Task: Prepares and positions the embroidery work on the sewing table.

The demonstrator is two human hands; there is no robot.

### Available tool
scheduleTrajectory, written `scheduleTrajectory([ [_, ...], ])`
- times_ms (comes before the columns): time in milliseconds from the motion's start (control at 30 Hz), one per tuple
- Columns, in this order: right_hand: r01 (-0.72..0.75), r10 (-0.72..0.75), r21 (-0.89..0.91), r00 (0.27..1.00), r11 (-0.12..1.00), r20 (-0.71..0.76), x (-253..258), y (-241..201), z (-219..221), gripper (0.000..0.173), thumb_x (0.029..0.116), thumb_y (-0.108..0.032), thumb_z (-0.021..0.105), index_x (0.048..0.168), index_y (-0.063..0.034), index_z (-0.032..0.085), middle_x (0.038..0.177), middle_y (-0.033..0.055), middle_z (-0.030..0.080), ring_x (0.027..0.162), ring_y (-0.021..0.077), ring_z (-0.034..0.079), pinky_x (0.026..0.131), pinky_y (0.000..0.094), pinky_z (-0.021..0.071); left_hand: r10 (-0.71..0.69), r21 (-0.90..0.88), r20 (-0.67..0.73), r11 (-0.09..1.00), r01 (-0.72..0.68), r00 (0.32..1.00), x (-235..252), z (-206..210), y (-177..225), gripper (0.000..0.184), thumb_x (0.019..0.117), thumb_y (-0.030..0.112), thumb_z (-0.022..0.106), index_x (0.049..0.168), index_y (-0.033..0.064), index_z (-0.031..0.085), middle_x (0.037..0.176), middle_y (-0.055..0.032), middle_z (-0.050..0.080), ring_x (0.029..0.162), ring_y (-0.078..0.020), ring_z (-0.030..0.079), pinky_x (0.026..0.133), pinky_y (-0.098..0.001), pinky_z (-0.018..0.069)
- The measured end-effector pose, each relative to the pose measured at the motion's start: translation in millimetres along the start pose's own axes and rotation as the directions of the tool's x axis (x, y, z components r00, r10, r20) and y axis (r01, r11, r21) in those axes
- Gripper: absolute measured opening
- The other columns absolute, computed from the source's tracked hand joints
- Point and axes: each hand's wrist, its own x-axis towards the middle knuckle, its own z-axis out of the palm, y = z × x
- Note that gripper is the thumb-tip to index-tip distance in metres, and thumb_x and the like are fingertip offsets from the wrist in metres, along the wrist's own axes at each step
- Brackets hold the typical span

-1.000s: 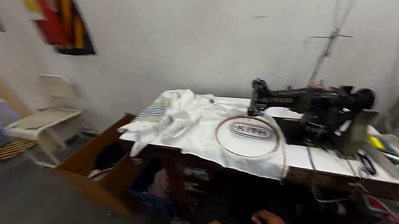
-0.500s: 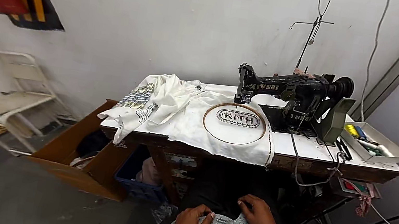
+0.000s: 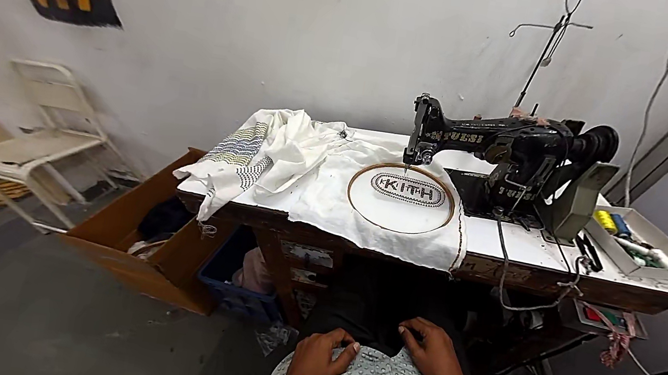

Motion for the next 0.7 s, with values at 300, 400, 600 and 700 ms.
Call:
scheduleTrajectory([
  [300, 0.014, -0.014, 0.007, 1.000, 1.000, -0.023, 0.0, 4.0, 2.2, 0.031, 0.1007, -0.034, 0.055, 0.105, -0.0136, 0.079, 0.104, 0.0034, 0.076, 0.096, 0.0181, 0.072, 0.089, 0.0431, 0.0570, -0.005, 0.010, 0.006, 1.000, 0.005, 1.000, -0.5, -0.4, 1.5, 0.050, 0.1030, 0.056, 0.045, 0.117, 0.0165, 0.073, 0.100, -0.0060, 0.076, 0.096, -0.0224, 0.072, 0.087, -0.0509, 0.0540],
  [400, 0.013, -0.012, 0.009, 1.000, 1.000, -0.027, -0.5, 4.4, 2.9, 0.032, 0.1008, -0.035, 0.055, 0.105, -0.0143, 0.079, 0.104, 0.0024, 0.076, 0.095, 0.0167, 0.072, 0.088, 0.0421, 0.0572, -0.006, 0.007, 0.016, 1.000, 0.005, 1.000, -0.2, -1.0, 1.4, 0.050, 0.1030, 0.056, 0.045, 0.117, 0.0170, 0.073, 0.101, -0.0056, 0.076, 0.096, -0.0221, 0.072, 0.087, -0.0508, 0.0539],
  [600, 0.019, -0.019, 0.016, 1.000, 1.000, -0.019, -0.1, 4.9, 2.0, 0.033, 0.1012, -0.035, 0.054, 0.106, -0.0135, 0.079, 0.105, 0.0039, 0.076, 0.095, 0.0191, 0.072, 0.088, 0.0452, 0.0573, -0.002, -0.006, 0.017, 1.000, 0.002, 1.000, -0.5, -1.9, 2.4, 0.049, 0.1031, 0.054, 0.047, 0.119, 0.0154, 0.073, 0.105, -0.0072, 0.076, 0.100, -0.0240, 0.072, 0.090, -0.0528, 0.0539],
  [700, 0.025, -0.024, 0.010, 0.999, 1.000, -0.033, -0.2, 5.4, 2.8, 0.034, 0.1009, -0.036, 0.054, 0.105, -0.0143, 0.079, 0.104, 0.0027, 0.076, 0.094, 0.0175, 0.072, 0.087, 0.0437, 0.0575, 0.003, -0.004, 0.011, 1.000, -0.003, 1.000, -0.2, -1.1, 1.0, 0.049, 0.1030, 0.055, 0.046, 0.118, 0.0159, 0.073, 0.103, -0.0063, 0.076, 0.099, -0.0229, 0.072, 0.089, -0.0521, 0.0540],
])
